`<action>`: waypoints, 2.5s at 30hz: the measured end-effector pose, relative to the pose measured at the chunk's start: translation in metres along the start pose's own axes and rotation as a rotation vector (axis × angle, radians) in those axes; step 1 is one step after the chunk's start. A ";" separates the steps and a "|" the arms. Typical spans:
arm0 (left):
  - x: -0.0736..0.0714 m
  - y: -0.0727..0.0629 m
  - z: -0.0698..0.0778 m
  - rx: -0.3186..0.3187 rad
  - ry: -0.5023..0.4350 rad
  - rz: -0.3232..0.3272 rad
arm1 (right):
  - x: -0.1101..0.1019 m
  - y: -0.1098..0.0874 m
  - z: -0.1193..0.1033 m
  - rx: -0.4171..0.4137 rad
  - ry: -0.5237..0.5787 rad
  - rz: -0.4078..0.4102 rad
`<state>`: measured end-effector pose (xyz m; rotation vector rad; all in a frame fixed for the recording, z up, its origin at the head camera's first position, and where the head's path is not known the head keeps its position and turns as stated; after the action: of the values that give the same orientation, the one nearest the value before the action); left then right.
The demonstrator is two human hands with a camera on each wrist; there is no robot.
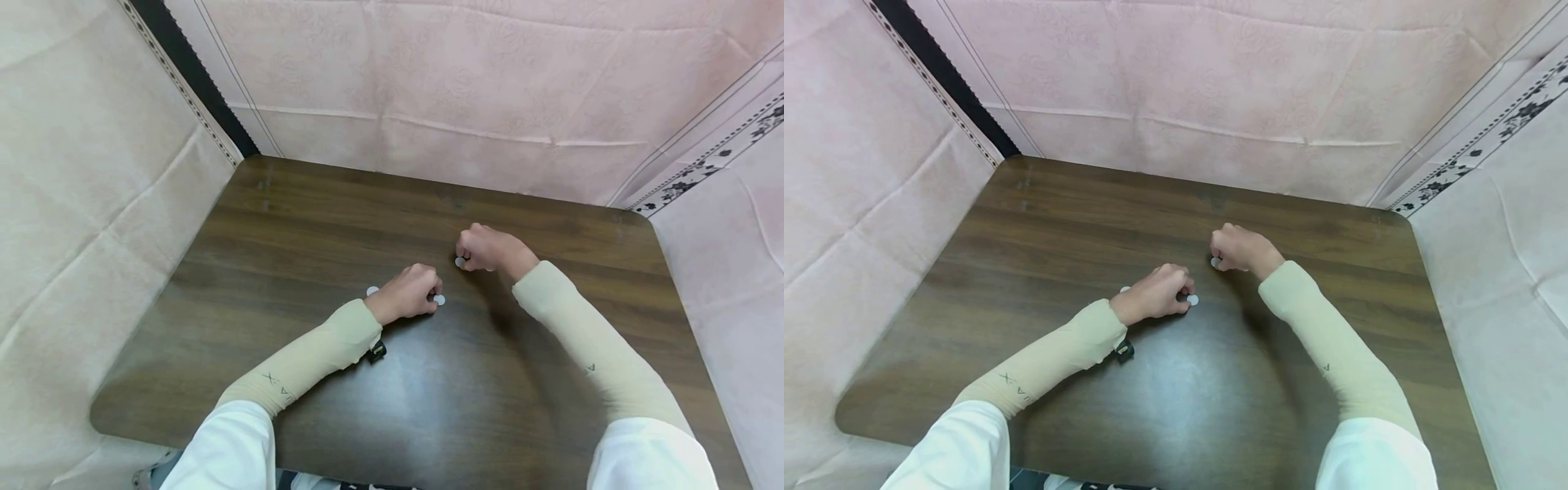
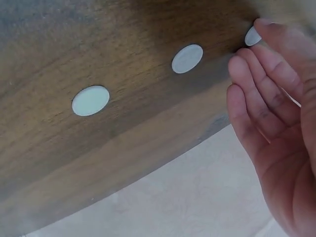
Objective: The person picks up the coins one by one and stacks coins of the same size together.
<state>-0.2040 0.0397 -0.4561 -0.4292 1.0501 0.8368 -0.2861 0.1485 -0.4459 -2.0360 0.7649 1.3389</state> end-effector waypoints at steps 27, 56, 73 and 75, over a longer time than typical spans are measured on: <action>-0.001 0.000 0.000 -0.005 -0.026 0.012 | 0.005 -0.004 0.001 0.038 -0.155 0.015; -0.001 0.000 0.001 -0.015 -0.022 0.006 | 0.014 -0.029 -0.027 -0.019 -0.024 0.089; -0.001 -0.001 0.002 -0.007 -0.027 0.003 | 0.026 -0.030 -0.052 -0.048 0.022 0.109; -0.001 -0.001 0.001 -0.013 -0.031 0.001 | 0.028 -0.030 -0.053 -0.040 0.030 0.104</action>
<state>-0.2027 0.0394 -0.4546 -0.4256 1.0171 0.8490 -0.2226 0.1257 -0.4496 -2.0764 0.8748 1.3947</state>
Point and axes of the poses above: each hand's wrist, its own y-axis towards the middle knuckle, its own x-axis out of the palm, z = x × y, the point moved 8 cm from there along y, towards the middle knuckle, and after that the axes turned 11 degrees about z, right-handed, at the moved point
